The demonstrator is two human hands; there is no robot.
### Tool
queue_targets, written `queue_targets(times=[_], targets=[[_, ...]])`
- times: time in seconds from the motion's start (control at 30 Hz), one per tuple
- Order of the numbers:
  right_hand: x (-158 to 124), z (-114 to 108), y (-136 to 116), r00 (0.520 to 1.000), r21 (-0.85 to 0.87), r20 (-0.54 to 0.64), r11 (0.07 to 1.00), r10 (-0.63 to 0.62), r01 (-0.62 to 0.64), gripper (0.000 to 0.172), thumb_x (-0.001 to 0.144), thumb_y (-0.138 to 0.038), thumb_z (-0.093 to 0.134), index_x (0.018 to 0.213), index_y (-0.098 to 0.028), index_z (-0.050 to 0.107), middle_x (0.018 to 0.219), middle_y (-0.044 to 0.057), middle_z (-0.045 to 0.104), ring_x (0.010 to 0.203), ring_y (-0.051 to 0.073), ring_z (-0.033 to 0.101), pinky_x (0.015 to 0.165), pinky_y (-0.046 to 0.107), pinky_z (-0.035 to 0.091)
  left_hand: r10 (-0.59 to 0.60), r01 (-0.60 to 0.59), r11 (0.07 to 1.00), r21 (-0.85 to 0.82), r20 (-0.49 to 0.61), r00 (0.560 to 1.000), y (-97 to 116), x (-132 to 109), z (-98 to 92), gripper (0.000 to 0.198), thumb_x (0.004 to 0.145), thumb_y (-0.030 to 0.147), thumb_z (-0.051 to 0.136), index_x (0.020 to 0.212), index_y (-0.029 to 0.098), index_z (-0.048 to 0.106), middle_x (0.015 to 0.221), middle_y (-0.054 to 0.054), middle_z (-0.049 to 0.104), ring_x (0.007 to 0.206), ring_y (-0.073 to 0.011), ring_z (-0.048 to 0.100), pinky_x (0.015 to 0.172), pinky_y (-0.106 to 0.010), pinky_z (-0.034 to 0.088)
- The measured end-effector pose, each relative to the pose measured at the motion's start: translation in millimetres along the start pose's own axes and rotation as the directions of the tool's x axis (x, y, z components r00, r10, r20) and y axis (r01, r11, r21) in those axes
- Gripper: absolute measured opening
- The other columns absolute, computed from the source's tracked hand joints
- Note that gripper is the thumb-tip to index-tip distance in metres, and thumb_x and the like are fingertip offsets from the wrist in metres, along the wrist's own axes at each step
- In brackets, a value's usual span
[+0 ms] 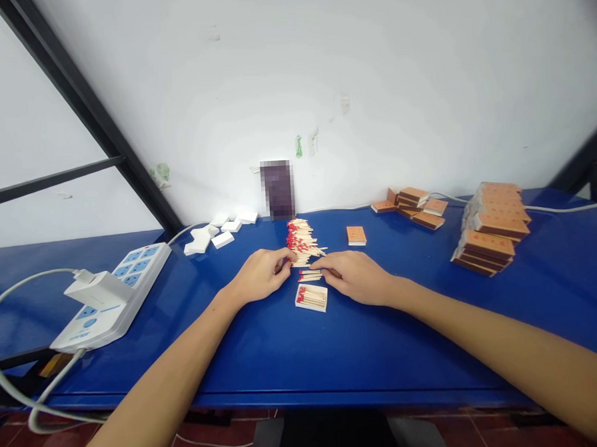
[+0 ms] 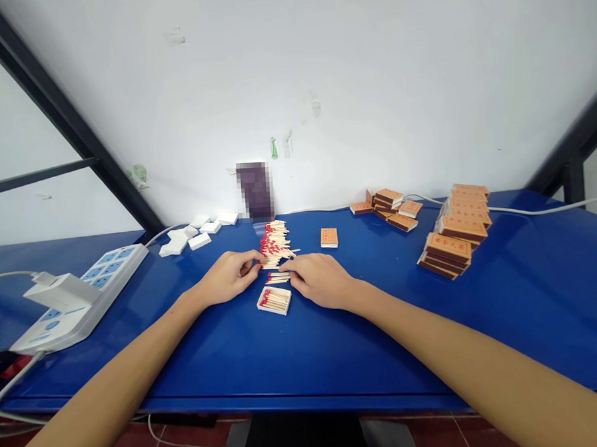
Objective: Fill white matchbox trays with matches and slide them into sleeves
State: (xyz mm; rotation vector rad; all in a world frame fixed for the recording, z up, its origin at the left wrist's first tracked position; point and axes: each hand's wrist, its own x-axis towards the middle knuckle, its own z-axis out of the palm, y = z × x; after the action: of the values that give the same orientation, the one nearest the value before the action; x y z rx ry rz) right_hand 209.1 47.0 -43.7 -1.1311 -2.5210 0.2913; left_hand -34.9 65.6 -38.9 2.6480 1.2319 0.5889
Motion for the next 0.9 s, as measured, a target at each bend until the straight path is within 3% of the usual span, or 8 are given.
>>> queue_targets(times=[0.33,0.67,0.9], targets=[[0.2,-0.2,-0.2,1.000,-0.028,0.008,0.999,-0.027,0.028,0.033,0.096,-0.022,0.046,0.118,-0.026,0.070,0.107,0.005,0.074,0.094,0.021,0.068,0.078,0.030,0.048,-0.003,0.003,1.000,-0.013,0.005,1.000,0.5,-0.6,0.6,0.023,0.090,0.023,0.048,0.105,0.019,0.065,0.060,0.004,0.053,0.052,-0.0105,0.047,0.056,-0.022,0.032],[-1.0,2.7,1.9,1.000,0.022,-0.025,1.000,-0.014,0.015,0.037,0.097,-0.021,0.040,0.120,-0.024,0.068,0.113,0.004,0.073,0.100,0.021,0.067,0.084,0.033,0.049,-0.002,0.002,1.000,-0.004,0.006,1.000,2.2,-0.2,-2.1,0.022,0.091,0.023,0.048,0.103,0.019,0.066,0.059,0.004,0.052,0.051,-0.0100,0.044,0.056,-0.022,0.031],[-1.3,-2.0,-2.0,1.000,0.034,0.015,0.999,-0.019,0.019,0.036,0.094,-0.017,0.043,0.116,-0.022,0.070,0.110,0.004,0.074,0.097,0.020,0.068,0.082,0.032,0.049,0.008,-0.008,1.000,-0.015,0.004,1.000,1.7,-0.6,-2.8,0.021,0.089,0.020,0.050,0.102,0.019,0.066,0.059,0.005,0.051,0.051,-0.0095,0.044,0.056,-0.022,0.031]])
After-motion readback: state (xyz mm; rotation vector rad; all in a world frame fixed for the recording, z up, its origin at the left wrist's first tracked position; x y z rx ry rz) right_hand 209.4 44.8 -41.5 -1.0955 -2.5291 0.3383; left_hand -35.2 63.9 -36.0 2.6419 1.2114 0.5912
